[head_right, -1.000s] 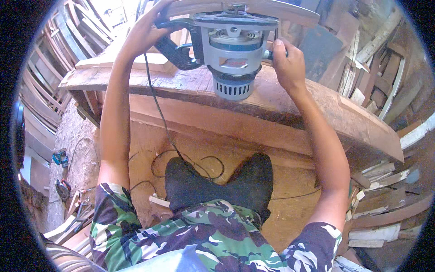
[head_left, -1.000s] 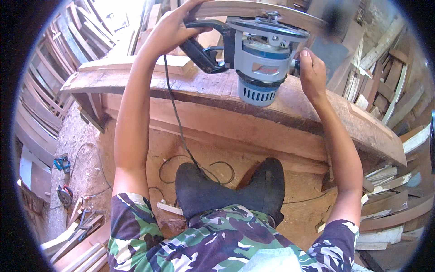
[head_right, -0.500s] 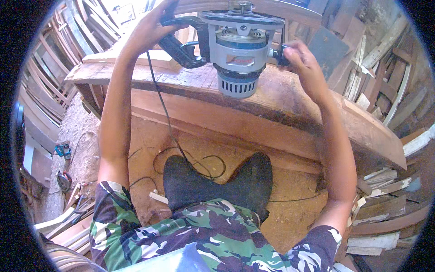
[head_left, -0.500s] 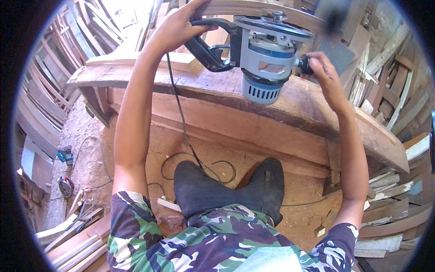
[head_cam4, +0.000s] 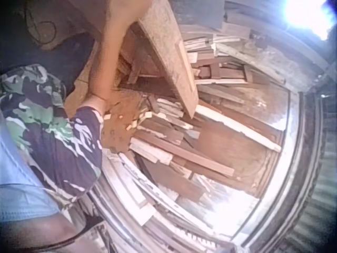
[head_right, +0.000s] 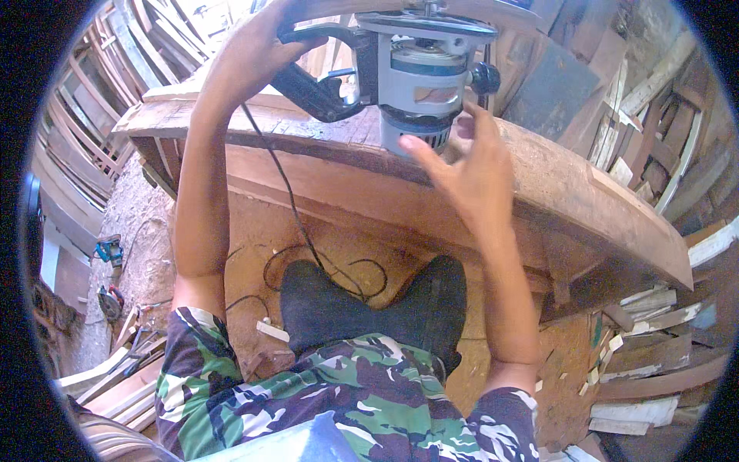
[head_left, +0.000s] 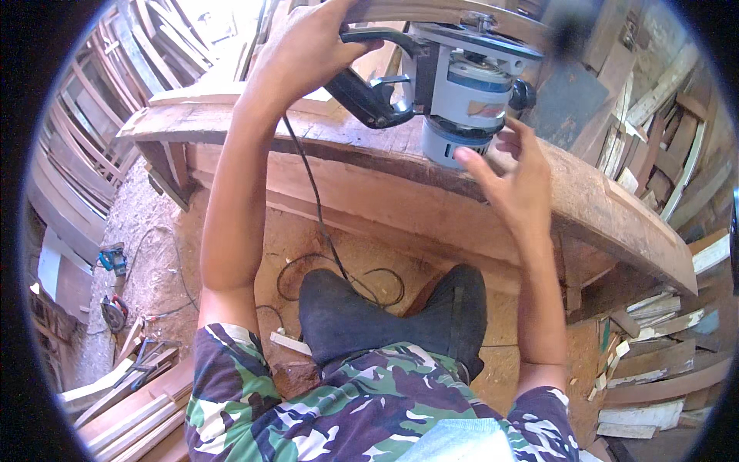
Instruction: The person uses a power router to carve a groove along the edge of a curved wooden board, then adjusts the router and repeats the process on the other side.
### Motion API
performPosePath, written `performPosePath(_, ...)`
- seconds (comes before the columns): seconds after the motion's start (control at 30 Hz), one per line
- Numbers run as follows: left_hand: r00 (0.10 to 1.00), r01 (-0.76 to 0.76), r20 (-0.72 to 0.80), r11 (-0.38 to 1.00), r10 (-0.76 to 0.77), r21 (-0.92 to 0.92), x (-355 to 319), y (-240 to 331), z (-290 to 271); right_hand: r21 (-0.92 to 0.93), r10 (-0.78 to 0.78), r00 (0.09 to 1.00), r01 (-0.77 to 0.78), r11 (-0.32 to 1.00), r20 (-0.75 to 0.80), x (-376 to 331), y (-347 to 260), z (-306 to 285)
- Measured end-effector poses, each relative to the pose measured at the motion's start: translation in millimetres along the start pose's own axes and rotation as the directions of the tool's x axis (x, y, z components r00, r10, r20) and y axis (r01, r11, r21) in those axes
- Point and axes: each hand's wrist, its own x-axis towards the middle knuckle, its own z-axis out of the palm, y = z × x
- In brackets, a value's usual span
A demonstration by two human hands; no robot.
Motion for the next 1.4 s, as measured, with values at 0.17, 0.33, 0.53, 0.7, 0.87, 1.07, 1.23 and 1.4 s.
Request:
performPosePath(0.17,0.996,0.024,-0.088,0.935,0.007,0.353,-19,58,-3,0.106,0.095,0.988,-0.082,0.991,-0.118,11,-9,30)
performPosePath(0.33,0.992,0.04,-0.123,0.898,0.016,0.438,-26,74,0,0.129,0.174,0.984,-0.168,0.977,-0.032,20,-12,32)
performPosePath(0.53,0.992,0.048,-0.125,0.897,0.008,0.439,-26,63,1,0.021,0.107,0.988,-0.106,0.994,-0.11,22,-6,40)
performPosePath(0.7,0.989,0.033,-0.146,0.89,0.038,0.456,-27,61,6,0.025,0.16,0.979,-0.158,0.987,-0.13,21,-14,41)
performPosePath(0.87,0.991,-0.002,-0.121,0.93,0.05,0.367,-31,77,0,0.076,0.103,0.987,-0.094,0.993,-0.12,24,-9,35)
performPosePath(1.07,1.0,-0.025,0.008,0.995,0.025,0.094,-9,30,-11,0.162,0.128,0.989,-0.114,0.98,-0.08,24,-5,32)
performPosePath(1.23,0.993,-0.105,0.056,0.992,0.101,0.065,17,-36,-1,0.193,0.139,0.99,-0.131,0.972,-0.03,21,3,35)
performPosePath(1.4,0.978,-0.169,0.106,0.978,0.182,-0.12,44,-78,9,0.171,0.135,0.99,-0.127,0.977,-0.037,18,0,34)
